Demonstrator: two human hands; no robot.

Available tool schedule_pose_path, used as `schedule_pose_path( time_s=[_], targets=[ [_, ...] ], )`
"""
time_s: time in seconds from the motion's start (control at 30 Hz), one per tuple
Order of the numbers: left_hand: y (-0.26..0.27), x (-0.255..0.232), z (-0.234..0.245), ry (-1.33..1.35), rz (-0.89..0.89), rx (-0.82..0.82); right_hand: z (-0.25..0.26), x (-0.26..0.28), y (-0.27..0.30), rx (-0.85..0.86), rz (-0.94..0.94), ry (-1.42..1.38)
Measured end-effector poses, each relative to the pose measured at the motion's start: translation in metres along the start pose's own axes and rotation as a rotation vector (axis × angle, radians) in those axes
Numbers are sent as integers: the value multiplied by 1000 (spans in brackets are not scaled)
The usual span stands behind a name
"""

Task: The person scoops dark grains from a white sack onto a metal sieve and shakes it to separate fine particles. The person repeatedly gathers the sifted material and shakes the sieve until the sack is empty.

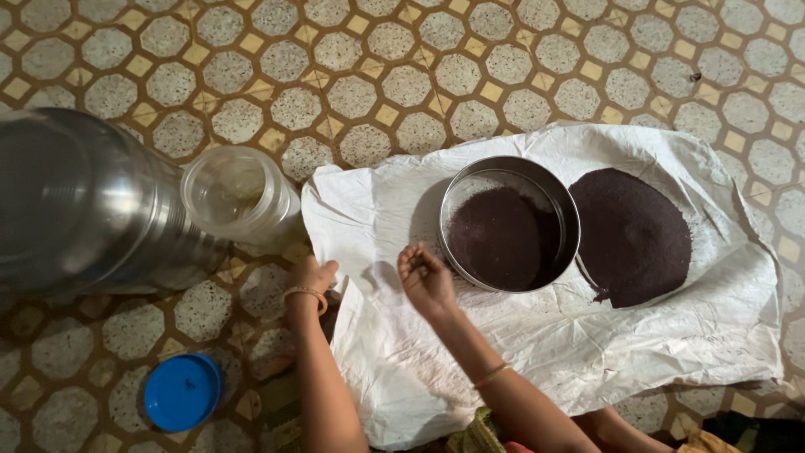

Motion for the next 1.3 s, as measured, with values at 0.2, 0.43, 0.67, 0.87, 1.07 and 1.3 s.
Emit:
schedule_pose_path(
  time_s=[0.2, 0.43, 0.67, 0.87, 1.07, 1.3],
  targets=[
    [4, -10, 4, -94, 52, 50, -57, 118, 34, 155, 387, 352],
    [-8, 1, -8, -178, 89, 47, -59, 153, 57, -98, 1473, 2144],
    [-33, 40, -35, -184, 4, -105, -50, 104, 118, 99, 1498, 2225],
    [-7, 5, 2, -214, 45, -389, -23, 138, 113, -96, 1089, 2696],
    [59, -100, -41, 187, -461, -479, -3, 150, 110, 192, 1213, 2521],
    [96, -102, -170, 1079, 281, 547, -54, 125, 161, 445, 1318, 2594]
  ],
)
Point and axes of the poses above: each hand's wrist, its own y-axis away from the middle knuckle, its own z-axis out of the back of the hand, x = y × z, the point moved 5 cm from there along -y, towards the middle knuckle, and after that the axes turned 9 degrees about -x, right-handed, at the moved point
